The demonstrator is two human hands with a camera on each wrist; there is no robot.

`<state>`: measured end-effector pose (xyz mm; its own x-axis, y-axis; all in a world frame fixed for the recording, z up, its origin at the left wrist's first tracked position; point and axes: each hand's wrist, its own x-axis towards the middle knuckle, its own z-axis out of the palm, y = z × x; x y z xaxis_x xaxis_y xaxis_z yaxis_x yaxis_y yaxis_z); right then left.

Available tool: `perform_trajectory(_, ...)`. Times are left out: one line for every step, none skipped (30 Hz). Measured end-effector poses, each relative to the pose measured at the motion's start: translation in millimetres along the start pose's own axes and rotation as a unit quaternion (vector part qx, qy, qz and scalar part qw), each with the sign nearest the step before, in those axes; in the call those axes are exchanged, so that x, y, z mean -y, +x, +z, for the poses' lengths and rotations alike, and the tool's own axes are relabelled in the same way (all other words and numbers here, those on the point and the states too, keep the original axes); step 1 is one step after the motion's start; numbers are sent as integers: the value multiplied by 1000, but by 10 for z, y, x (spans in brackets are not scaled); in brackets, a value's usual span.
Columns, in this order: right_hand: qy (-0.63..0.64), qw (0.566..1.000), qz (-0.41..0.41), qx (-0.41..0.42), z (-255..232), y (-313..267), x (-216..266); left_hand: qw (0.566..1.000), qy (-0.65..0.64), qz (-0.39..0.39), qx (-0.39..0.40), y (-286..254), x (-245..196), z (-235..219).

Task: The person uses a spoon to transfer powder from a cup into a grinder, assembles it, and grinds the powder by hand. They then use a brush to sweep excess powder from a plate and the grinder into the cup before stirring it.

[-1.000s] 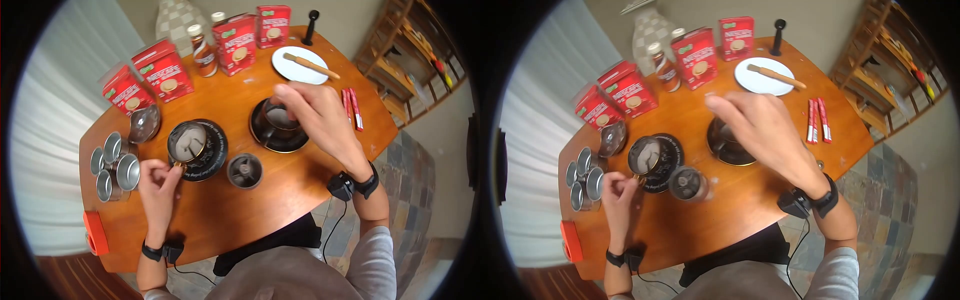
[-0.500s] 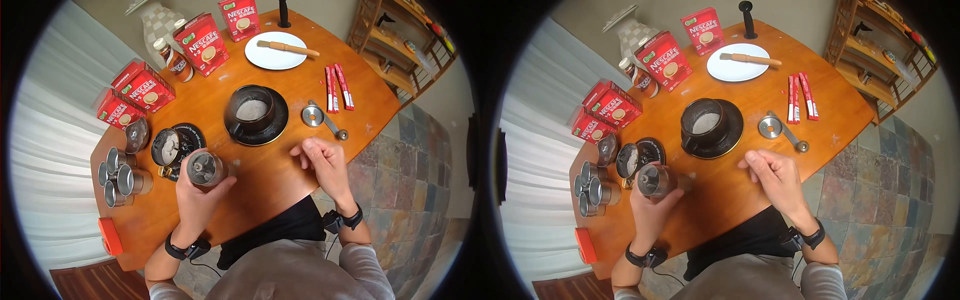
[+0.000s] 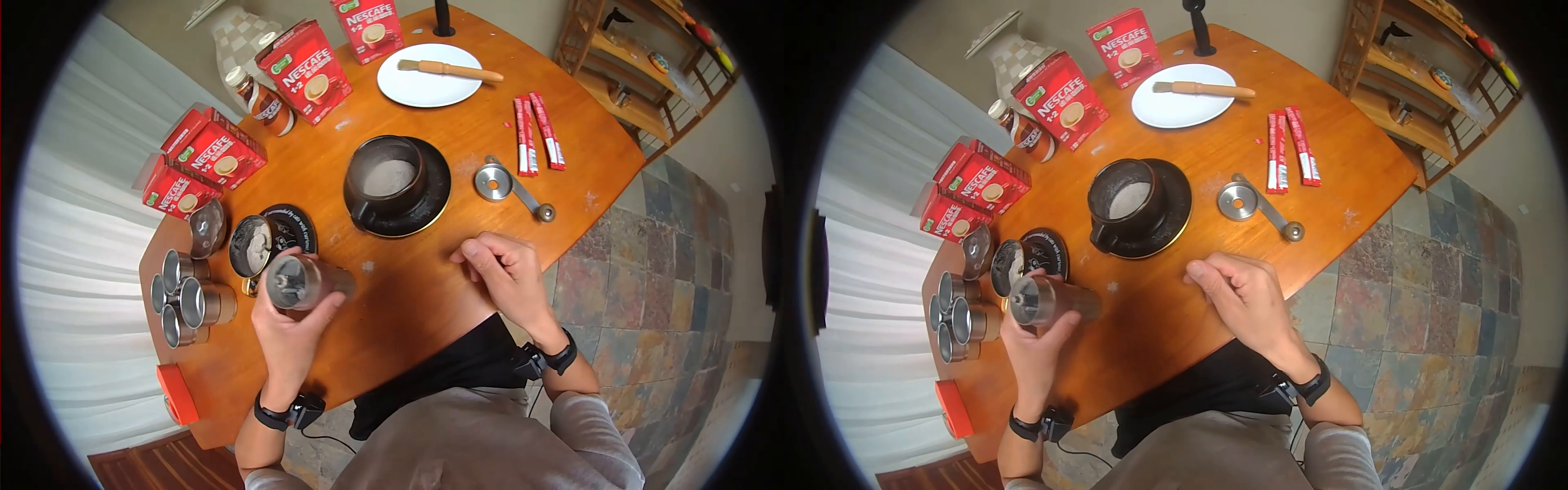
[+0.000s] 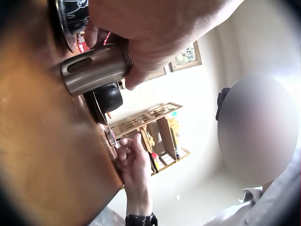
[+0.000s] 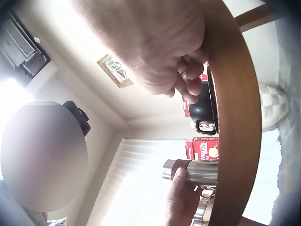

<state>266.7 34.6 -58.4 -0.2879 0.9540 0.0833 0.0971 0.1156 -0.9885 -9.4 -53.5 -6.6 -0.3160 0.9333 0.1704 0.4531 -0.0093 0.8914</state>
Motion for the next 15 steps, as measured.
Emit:
perform_trajectory(-9, 1000, -10, 1, 2, -1, -4, 1000, -9, -2, -6, 18, 23, -1)
perform_trajectory(-18, 1000, -20, 2, 9, -1, -13, 1000, -19, -4, -12, 35, 54, -3)
perform_trajectory(-26, 999, -29, 2, 16, -4, -7, 999, -28, -7, -18, 46, 77, -4)
perform_trajectory(-36, 999, -36, 0, 22, -4, 18, 999, -34, -7, -19, 47, 79, -5)
perform_trajectory(-47, 998, -45, -4, 28, -10, 17, 999, -27, -2, -18, 40, 77, -9)
perform_trajectory(-57, 997, -54, -5, 38, -9, 0, 1000, -20, 4, -18, 32, 74, -16)
perform_trajectory(-66, 996, -63, -6, 39, -8, -5, 1000, -12, 8, -20, 30, 73, -17)
perform_trajectory(-71, 996, -55, -9, 32, -10, 4, 1000, -12, 12, -19, 29, 76, -14)
perform_trajectory(-74, 996, -46, -9, 29, -13, 14, 1000, -11, 14, -20, 20, 79, -18)
perform_trajectory(-76, 996, -37, -8, 36, -15, 19, 1000, -8, 15, -23, 1, 84, -31)
perform_trajectory(-84, 996, -42, -12, 43, -15, 18, 1000, -19, 1, -20, -13, 98, -42)
perform_trajectory(-91, 995, -49, -14, 46, -11, 13, 999, -29, -12, -20, -13, 119, -46)
perform_trajectory(-98, 994, -56, -16, 52, -4, 10, 999, -39, -25, -20, -10, 125, -49)
perform_trajectory(-103, 993, -55, -16, 56, -2, 18, 997, -60, -21, -32, -7, 82, -20)
perform_trajectory(-107, 993, -51, -14, 55, -3, 23, 998, -57, -17, -35, -15, 91, -18)
